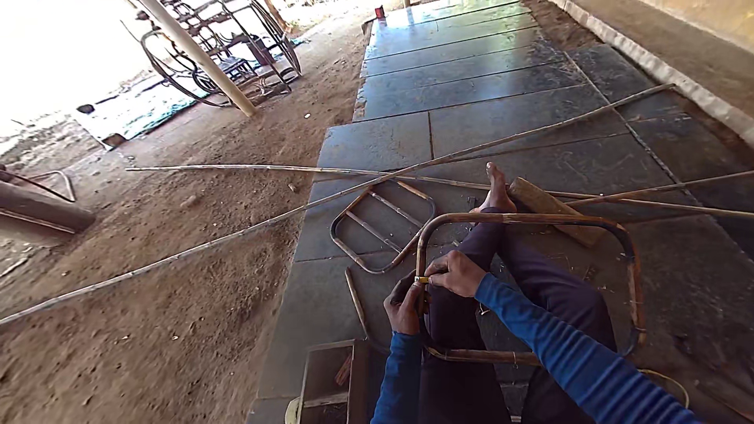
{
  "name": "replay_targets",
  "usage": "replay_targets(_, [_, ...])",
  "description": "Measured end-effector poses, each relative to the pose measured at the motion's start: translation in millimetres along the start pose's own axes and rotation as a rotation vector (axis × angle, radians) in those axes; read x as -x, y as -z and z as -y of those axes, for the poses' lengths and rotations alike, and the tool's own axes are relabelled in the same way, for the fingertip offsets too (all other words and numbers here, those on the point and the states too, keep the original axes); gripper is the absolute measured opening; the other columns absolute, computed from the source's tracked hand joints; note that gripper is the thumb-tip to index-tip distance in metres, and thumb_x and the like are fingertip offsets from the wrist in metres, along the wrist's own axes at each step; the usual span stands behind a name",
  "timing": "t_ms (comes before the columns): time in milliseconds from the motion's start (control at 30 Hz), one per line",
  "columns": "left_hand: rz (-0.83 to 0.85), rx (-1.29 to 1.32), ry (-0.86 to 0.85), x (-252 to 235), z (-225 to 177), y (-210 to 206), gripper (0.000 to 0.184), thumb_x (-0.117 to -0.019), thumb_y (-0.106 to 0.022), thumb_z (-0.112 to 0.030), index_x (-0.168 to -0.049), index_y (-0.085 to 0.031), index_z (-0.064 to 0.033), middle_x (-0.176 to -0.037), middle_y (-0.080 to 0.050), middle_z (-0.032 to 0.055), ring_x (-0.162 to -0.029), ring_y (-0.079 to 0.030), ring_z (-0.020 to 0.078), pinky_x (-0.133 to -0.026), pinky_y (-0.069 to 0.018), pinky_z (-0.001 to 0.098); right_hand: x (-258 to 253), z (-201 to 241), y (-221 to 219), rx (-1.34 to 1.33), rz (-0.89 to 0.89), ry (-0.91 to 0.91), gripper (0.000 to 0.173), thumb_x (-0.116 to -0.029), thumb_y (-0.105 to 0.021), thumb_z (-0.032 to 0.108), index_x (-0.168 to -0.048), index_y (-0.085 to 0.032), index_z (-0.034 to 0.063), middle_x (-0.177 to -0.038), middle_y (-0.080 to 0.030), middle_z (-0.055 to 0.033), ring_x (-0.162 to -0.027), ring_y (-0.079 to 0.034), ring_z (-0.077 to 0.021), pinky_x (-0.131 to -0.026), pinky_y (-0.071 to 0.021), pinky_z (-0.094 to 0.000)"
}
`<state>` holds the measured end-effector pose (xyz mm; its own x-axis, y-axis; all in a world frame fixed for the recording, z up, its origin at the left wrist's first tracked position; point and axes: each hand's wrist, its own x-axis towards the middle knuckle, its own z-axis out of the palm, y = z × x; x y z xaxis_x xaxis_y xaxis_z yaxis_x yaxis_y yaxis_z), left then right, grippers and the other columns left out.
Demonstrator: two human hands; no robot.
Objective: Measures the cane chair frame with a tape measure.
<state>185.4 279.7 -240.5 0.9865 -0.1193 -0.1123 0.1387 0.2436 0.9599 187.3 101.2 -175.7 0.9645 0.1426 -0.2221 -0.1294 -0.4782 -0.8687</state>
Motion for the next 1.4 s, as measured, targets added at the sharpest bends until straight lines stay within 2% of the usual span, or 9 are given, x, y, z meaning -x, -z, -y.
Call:
replay_targets(267, [-0.005, -0.073, -0.029, 1, 2, -2, 0.028, -0.0982, -0.068, -0.017, -0.119, -0.073, 0.0011, -0.075, -0.071, 0.0184, -0.048, -0.062, 0.0217, -0.042, -0.054, 0.033, 9, -6, 2, 0.005, -0.048, 0.019, 0.017, -0.0971, -0.07, 0.018, -0.111, -0.078, 0.0106, -0.094, -0.076, -0.0041, -0.082, -0.071, -0.0125, -0.081, -0.0582, -0.0374])
replay_targets(433, [-0.016, -0.123, -0.03, 2, -2, -5, 0.028, -0.1001, -0.065, -0.017, -0.119, -0.073, 0.0015, -0.077, -0.072, 0.0167, -0.049, -0.063, 0.0207, -0.043, -0.0536, 0.0321, 30, -18, -1, 0.424, -0.186, 0.207, 0.026, -0.0967, -0.071, 0.028, -0.12, -0.076, 0.0198, -0.108, -0.072, -0.003, -0.093, -0.07, -0.019, -0.08, -0.0599, -0.0447])
replay_targets(500, [0.012, -0.087, -0.036, 2, -3, -6, 0.03, -0.1041, -0.056, -0.017, -0.12, -0.071, 0.003, -0.085, -0.075, 0.0188, -0.052, -0.065, 0.0208, -0.043, -0.0541, 0.031, 32, -21, -2, 0.434, -0.239, 0.243, 0.02, -0.1012, -0.065, 0.029, -0.112, -0.079, 0.0189, -0.101, -0.071, -0.0027, -0.088, -0.07, -0.0183, -0.076, -0.0595, -0.044])
replay_targets(567, [0.034, -0.026, -0.039, 2, -3, -4, 0.039, -0.1061, -0.043, -0.02, -0.121, -0.07, 0.0036, -0.091, -0.076, 0.0208, -0.052, -0.065, 0.021, -0.042, -0.0524, 0.0302, 31, -15, 4, 0.247, -0.19, 0.149, 0.023, -0.1031, -0.061, 0.031, -0.108, -0.079, 0.0175, -0.094, -0.075, 0.0005, -0.086, -0.072, -0.0139, -0.08, -0.059, -0.0437])
replay_targets(667, [0.018, 0.023, -0.036, 1, 0, 0, 0.048, -0.104, -0.033, -0.024, -0.118, -0.07, 0.0034, -0.081, -0.074, 0.0194, -0.049, -0.065, 0.0213, -0.041, -0.0538, 0.032, 24, -11, 5, -0.201, -0.086, -0.012, 0.022, -0.1021, -0.064, 0.024, -0.097, -0.078, 0.0071, -0.062, -0.058, 0.0, -0.052, -0.049, -0.0084, -0.054, -0.0433, -0.0293])
replay_targets(767, [0.028, 0.02, -0.039, 2, 1, 2, 0.041, -0.0982, -0.043, -0.018, -0.121, -0.07, 0.0039, -0.081, -0.073, 0.0188, -0.05, -0.065, 0.0208, -0.042, -0.0542, 0.0321, 20, -15, 0, -0.361, -0.071, -0.136, 0.021, -0.0998, -0.066, 0.022, -0.094, -0.077, 0.0048, -0.056, -0.052, 0.001, -0.045, -0.041, -0.0059, -0.045, -0.0354, -0.025])
replay_targets(900, [0.009, -0.017, -0.045, 1, 2, 1, 0.033, -0.0957, -0.066, -0.017, -0.121, -0.071, 0.0035, -0.073, -0.07, 0.0179, -0.048, -0.061, 0.0198, -0.042, -0.0537, 0.0321, 16, -17, -6, -0.392, -0.084, -0.176, 0.02, -0.1, -0.067, 0.02, -0.094, -0.077, 0.0037, -0.055, -0.052, 0.0, -0.044, -0.041, -0.0064, -0.045, -0.0351, -0.0251])
replay_targets(1200, [0.002, -0.06, -0.032, 1, 3, -2, 0.029, -0.0989, -0.065, -0.015, -0.121, -0.072, 0.0021, -0.074, -0.07, 0.0188, -0.047, -0.061, 0.0205, -0.042, -0.0528, 0.0319, 24, -17, -2, -0.325, -0.001, -0.218, 0.026, -0.1034, -0.064, 0.027, -0.102, -0.076, 0.004, -0.06, -0.066, -0.0056, -0.045, -0.057, -0.0107, -0.046, -0.048, -0.0261])
replay_targets(1400, [-0.004, -0.069, -0.038, 1, 1, -1, 0.027, -0.0983, -0.064, -0.01, -0.12, -0.071, 0.005, -0.072, -0.07, 0.0187, -0.047, -0.062, 0.0197, -0.04, -0.0527, 0.0308, 94, -42, 49, -0.162, -0.028, -0.171, 0.022, -0.1022, -0.065, 0.024, -0.108, -0.076, 0.0057, -0.073, -0.07, -0.0052, -0.05, -0.058, -0.0123, -0.049, -0.0508, -0.0292])
